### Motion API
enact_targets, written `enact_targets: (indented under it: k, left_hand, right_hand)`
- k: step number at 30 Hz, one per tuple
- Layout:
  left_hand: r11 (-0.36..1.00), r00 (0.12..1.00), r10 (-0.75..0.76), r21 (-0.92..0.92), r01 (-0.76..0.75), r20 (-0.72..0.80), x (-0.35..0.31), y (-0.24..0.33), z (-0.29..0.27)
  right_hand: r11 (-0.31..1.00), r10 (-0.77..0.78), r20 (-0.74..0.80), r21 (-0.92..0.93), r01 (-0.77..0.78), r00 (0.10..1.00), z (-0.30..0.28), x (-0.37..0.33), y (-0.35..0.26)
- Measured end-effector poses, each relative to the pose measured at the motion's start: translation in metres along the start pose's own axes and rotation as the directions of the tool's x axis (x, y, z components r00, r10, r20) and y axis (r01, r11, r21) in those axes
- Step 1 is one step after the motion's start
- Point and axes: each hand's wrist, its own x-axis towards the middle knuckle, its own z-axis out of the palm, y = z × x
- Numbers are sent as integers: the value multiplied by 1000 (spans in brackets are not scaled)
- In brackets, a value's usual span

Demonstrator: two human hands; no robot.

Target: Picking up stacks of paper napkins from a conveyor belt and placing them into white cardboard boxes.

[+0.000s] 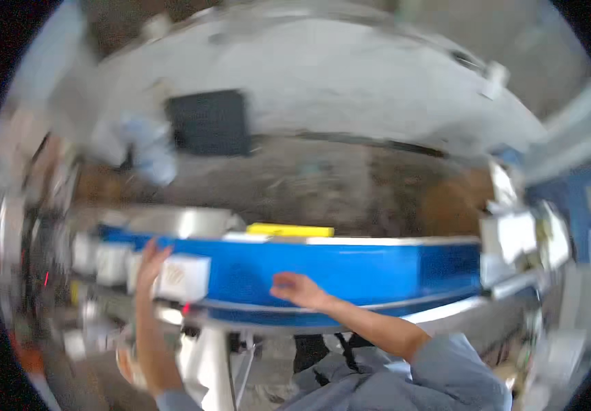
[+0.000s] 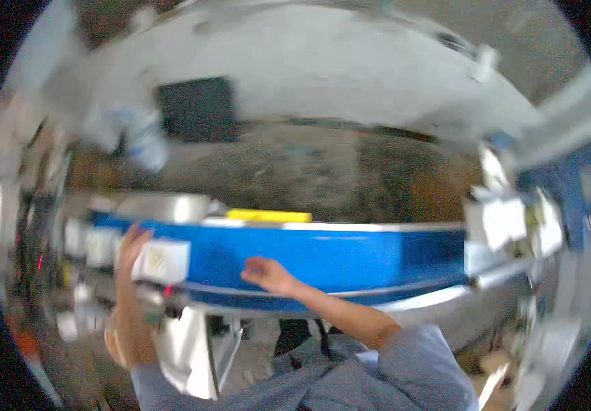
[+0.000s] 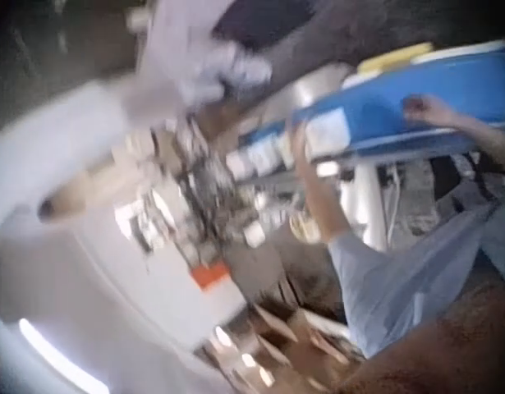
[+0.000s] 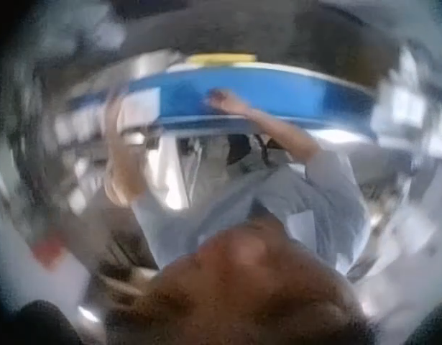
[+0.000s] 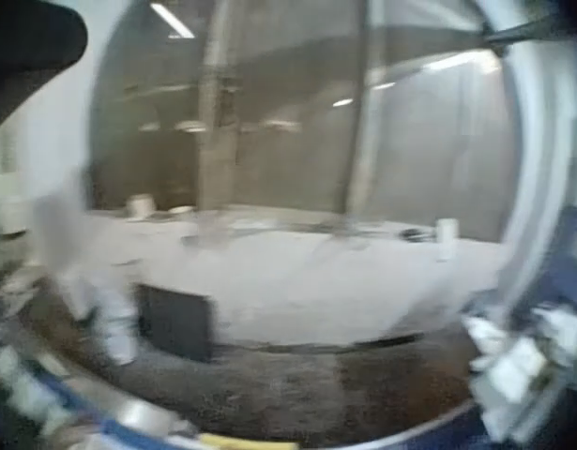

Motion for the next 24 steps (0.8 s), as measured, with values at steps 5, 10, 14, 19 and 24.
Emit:
enact_targets:
  k: [5, 10, 14, 19, 24]
  left_hand:
    - [978, 954, 199, -21, -209, -222, -49, 98, 113]
    - [954, 937, 116, -298, -13, 330, -83, 155, 379]
    - [931, 734, 68, -308, 197, 676, -141, 201, 581]
    - [922, 693, -87, -206, 329, 716, -181, 255, 776]
    - [912, 635, -45, -227, 341, 771, -198, 292, 865]
  right_hand:
    - [998, -17, -129, 62, 25, 992, -122, -115, 8]
    - [983, -172, -553, -40, 181, 815, -284, -275, 5]
    - [965, -231, -875, -152, 213, 425, -427, -396, 43]
    - [960, -232, -972, -235, -155, 36, -612, -492, 98]
    - [992, 128, -793, 104, -75, 596, -703, -494, 174]
